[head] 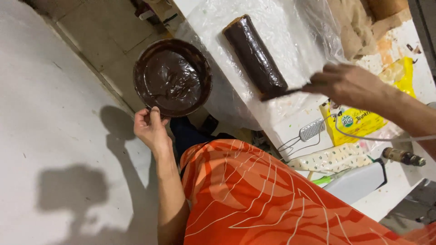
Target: Spreading chocolate frosting on a cake roll and coating it with chocolate sprinkles on a bakery work surface.
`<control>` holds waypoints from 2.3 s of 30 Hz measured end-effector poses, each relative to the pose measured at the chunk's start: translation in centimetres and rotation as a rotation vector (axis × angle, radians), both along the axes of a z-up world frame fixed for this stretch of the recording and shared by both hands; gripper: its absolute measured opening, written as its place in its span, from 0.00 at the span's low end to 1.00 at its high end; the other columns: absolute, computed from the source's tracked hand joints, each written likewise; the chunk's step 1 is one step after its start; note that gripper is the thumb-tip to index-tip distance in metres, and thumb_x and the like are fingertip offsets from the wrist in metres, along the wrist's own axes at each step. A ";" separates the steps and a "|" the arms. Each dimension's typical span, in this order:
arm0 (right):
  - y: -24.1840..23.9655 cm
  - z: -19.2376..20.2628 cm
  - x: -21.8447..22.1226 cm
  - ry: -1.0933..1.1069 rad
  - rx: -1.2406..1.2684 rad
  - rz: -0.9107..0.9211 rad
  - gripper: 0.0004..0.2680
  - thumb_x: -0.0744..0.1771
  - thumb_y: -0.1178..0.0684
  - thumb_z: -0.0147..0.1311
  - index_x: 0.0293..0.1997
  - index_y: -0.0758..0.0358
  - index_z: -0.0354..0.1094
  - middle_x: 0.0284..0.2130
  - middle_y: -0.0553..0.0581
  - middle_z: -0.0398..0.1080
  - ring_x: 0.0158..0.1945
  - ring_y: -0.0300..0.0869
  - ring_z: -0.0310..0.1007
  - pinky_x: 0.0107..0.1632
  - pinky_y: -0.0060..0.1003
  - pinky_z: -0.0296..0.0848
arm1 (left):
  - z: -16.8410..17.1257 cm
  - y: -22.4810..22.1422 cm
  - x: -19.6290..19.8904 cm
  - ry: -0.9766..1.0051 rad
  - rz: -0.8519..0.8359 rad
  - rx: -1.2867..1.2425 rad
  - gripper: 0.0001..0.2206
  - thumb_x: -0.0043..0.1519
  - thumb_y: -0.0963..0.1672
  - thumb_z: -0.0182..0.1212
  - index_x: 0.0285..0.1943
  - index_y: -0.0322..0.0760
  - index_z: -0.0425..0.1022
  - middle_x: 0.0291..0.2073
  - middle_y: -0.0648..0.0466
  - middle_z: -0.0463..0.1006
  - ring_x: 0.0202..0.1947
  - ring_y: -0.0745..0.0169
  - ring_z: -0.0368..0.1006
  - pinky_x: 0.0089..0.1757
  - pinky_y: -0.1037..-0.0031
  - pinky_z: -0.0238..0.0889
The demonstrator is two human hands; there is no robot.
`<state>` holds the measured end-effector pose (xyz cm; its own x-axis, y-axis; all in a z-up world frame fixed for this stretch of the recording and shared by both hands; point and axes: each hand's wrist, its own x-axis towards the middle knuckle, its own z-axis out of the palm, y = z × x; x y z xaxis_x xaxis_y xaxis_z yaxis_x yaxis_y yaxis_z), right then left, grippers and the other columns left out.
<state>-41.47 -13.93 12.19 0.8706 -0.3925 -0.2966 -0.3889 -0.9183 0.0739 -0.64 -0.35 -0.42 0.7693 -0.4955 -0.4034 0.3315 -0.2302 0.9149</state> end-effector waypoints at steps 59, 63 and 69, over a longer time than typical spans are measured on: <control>-3.5 -4.9 -1.6 -0.518 0.017 -0.214 0.09 0.68 0.65 0.53 0.46 0.55 0.74 0.32 0.59 0.74 0.31 0.44 0.67 0.28 0.31 0.69 | 3.1 -3.3 -2.2 -0.026 -0.104 -0.013 0.05 0.56 0.40 0.58 0.31 0.38 0.65 0.25 0.57 0.70 0.28 0.72 0.66 0.29 0.76 0.72; 0.1 -3.0 -6.5 -0.332 0.138 -0.283 0.13 0.63 0.65 0.53 0.46 0.51 0.73 0.35 0.53 0.75 0.35 0.43 0.73 0.35 0.33 0.77 | 2.9 -3.4 -1.6 -0.002 -0.127 0.050 0.05 0.57 0.41 0.59 0.33 0.40 0.66 0.26 0.59 0.67 0.29 0.72 0.64 0.29 0.76 0.65; -0.7 -4.5 0.0 -0.561 -0.065 -0.574 0.11 0.66 0.60 0.54 0.50 0.46 0.73 0.37 0.53 0.72 0.36 0.46 0.71 0.38 0.35 0.73 | 3.1 -5.1 -0.5 -0.073 -0.179 0.032 0.05 0.55 0.40 0.60 0.33 0.38 0.67 0.25 0.54 0.72 0.25 0.69 0.68 0.28 0.77 0.68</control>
